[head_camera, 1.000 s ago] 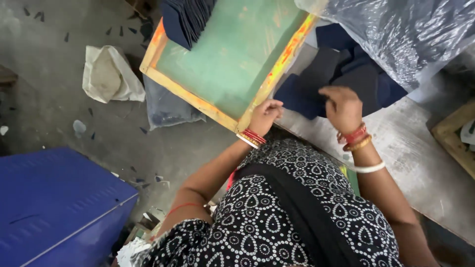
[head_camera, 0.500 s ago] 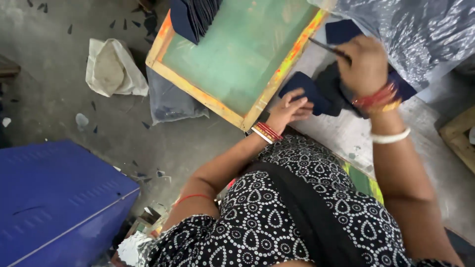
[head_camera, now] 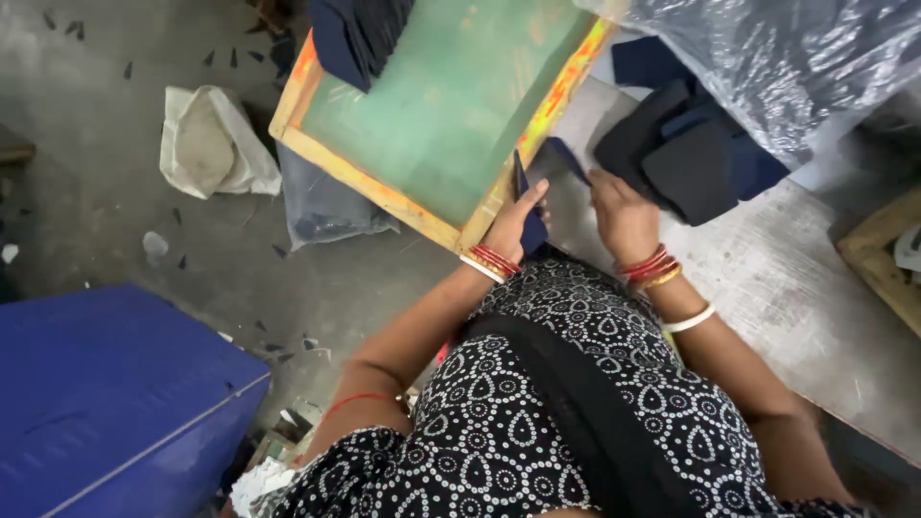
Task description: The person folds dark blue fabric pieces by hand and stacks them on a green table. They repeatedly pick up pieces, fold them, and add them to a growing pile, occasionally adjusting the stack.
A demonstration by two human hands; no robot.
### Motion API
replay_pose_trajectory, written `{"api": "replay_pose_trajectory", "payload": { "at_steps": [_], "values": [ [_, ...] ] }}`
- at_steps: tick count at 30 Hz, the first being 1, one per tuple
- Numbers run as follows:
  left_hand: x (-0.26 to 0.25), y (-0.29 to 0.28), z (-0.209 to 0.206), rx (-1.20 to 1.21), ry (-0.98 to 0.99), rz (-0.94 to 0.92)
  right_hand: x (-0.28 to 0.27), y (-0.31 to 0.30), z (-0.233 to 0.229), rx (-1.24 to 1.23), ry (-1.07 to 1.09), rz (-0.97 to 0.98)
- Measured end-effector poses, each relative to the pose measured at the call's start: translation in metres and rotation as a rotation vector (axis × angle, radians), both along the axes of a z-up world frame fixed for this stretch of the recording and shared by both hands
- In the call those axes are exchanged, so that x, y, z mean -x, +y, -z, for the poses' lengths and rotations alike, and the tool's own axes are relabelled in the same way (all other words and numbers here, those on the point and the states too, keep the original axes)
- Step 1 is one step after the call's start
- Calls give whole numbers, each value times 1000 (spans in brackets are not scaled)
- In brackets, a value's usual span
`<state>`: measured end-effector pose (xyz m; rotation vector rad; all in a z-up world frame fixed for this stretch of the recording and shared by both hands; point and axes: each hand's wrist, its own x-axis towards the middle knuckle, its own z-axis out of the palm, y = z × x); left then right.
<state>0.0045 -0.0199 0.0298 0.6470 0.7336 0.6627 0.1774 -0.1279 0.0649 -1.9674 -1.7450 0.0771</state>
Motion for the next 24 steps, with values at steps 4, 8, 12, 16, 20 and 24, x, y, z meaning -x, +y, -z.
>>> {"api": "replay_pose_trajectory", "payload": {
  "at_steps": [4,8,12,16,20,24],
  "values": [
    [-32,-18,25,156,29,40,20,-12,-19,-93,153,44],
    [-52,-28,85,370,-43,204,-18,-41,-16,62,289,63],
    [-66,-26,103,-62,-172,214,-62,-68,-10,-87,-69,492],
    [-74,-33,65,5,-21,239,-68,-77,11,-23,-74,629],
    [-83,-44,54,-114,59,366,-62,-70,-1,-54,-93,671],
    [-88,-53,37,-209,184,435,-44,-76,21,75,170,660]
  ]
}}
